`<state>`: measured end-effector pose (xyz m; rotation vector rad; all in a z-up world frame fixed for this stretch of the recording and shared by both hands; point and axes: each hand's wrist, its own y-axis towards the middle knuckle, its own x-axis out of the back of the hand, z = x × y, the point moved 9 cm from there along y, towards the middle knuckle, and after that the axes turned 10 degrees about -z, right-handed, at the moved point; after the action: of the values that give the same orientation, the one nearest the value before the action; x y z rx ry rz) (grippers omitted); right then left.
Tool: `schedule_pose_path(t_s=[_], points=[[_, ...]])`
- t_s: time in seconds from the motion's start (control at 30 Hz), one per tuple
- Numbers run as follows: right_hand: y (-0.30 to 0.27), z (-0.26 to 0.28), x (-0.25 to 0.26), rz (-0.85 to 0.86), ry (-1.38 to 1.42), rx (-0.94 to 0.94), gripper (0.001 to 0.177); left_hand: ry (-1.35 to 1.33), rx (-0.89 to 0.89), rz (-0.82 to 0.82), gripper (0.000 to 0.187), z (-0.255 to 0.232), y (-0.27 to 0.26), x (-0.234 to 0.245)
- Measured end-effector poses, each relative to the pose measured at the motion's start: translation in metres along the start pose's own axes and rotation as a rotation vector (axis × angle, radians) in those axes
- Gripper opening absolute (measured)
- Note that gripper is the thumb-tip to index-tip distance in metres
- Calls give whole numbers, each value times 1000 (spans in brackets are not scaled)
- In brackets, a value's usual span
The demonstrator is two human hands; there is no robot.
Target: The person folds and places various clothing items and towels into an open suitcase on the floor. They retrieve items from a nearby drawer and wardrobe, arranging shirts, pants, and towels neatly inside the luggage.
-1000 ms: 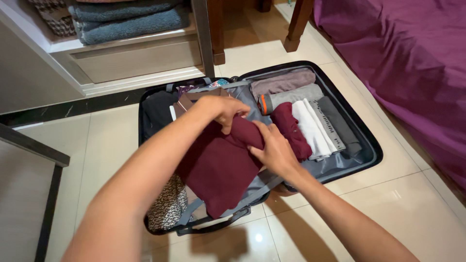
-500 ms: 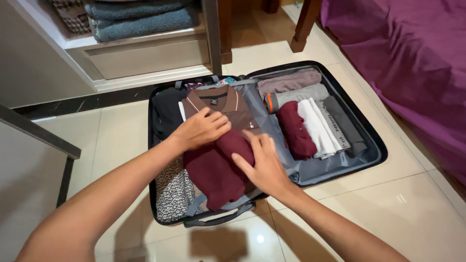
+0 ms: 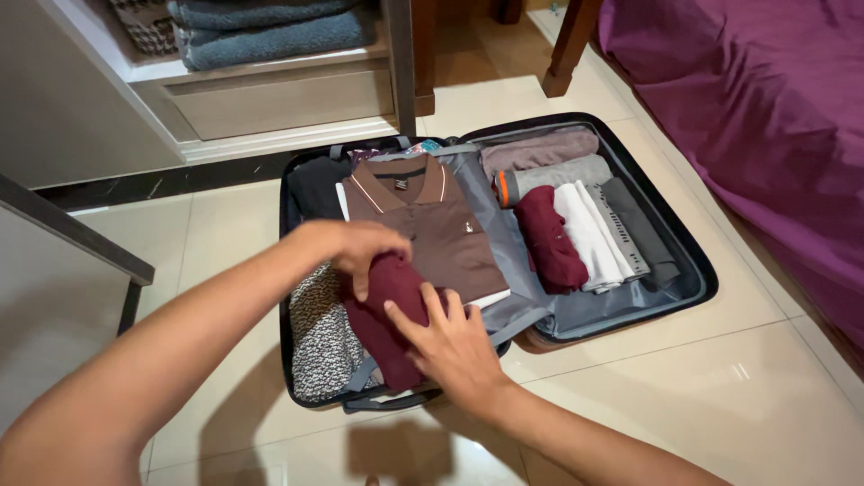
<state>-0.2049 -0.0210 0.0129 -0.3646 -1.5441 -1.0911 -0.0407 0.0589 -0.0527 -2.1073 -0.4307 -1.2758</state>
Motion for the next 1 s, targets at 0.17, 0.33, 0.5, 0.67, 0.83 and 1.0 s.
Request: schedule_pose_path(t_s=[0.17, 0.33, 0.5, 0.67, 0.83, 1.0], points=[[-6, -8, -7, 48, 235, -207, 75, 103, -106, -186, 99, -19, -24, -12], [6, -35, -45, 306, 254, -478, 105, 278, -158, -208, 86, -43, -36, 0], [9, -41, -48, 300, 363, -517, 103, 413, -149, -112, 77, -70, -45, 13], [8, -51, -26, 157, 480, -551, 92, 422, -187, -266, 76, -99, -54, 53], [13, -89, 12, -41, 619, -544, 69, 316, -213, -542, 79, -113, -62, 106], [-8, -145, 21, 7, 1186, -915, 59, -274, -80, -1138, 105, -85, -67, 131]])
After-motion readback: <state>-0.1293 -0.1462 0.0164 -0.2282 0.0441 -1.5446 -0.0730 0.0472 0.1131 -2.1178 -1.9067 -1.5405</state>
